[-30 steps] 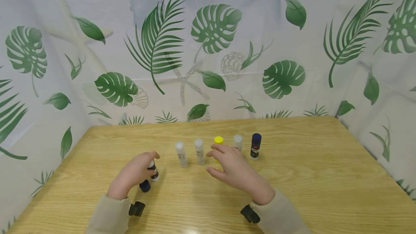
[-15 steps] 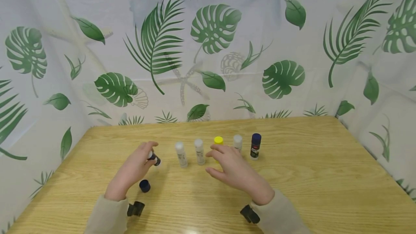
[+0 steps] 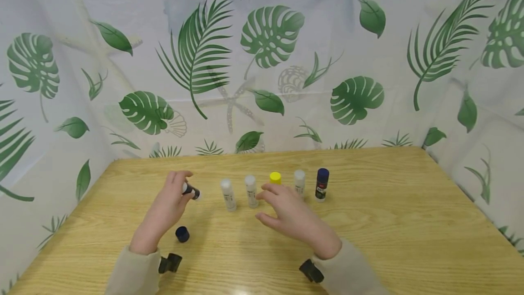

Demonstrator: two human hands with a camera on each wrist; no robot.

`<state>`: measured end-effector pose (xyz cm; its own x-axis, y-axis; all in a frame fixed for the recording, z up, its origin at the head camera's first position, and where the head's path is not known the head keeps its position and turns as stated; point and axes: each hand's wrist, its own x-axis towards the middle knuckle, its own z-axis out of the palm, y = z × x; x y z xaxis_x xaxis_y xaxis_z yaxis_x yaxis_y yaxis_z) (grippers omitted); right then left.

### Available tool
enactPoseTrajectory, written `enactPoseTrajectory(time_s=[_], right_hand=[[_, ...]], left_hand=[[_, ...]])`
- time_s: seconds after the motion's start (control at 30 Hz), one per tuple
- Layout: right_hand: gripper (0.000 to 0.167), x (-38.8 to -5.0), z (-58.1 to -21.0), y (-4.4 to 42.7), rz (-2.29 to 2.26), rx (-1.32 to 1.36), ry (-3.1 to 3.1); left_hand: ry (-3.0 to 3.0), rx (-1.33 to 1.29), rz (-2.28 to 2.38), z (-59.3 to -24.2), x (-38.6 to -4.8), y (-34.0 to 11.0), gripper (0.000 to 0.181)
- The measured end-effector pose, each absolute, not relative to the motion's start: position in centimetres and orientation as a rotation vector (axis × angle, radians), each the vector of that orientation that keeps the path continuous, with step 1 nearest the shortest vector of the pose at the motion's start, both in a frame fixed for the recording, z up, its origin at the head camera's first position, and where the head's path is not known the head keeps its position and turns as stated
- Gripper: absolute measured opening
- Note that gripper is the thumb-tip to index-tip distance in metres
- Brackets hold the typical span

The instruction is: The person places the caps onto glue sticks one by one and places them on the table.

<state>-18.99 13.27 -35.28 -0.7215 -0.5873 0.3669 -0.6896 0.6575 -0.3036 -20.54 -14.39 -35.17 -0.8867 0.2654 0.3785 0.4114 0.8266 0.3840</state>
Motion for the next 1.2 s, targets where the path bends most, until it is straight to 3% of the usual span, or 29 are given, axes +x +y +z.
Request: enactPoseTrajectory(time_s=[0.6, 1.2], right_hand=[[0.03, -19.5, -34.7, 12.1, 0.731, 1.103, -2.601], [0.033, -20.3, -33.4, 7.7, 1.045, 1.107, -2.645]], left_hand=[[-2.504, -0.476, -0.609, -34.3, -20.4, -14.0, 0.048], [-2.483, -0.433, -0.68, -33.9, -19.9, -14.6, 0.03]])
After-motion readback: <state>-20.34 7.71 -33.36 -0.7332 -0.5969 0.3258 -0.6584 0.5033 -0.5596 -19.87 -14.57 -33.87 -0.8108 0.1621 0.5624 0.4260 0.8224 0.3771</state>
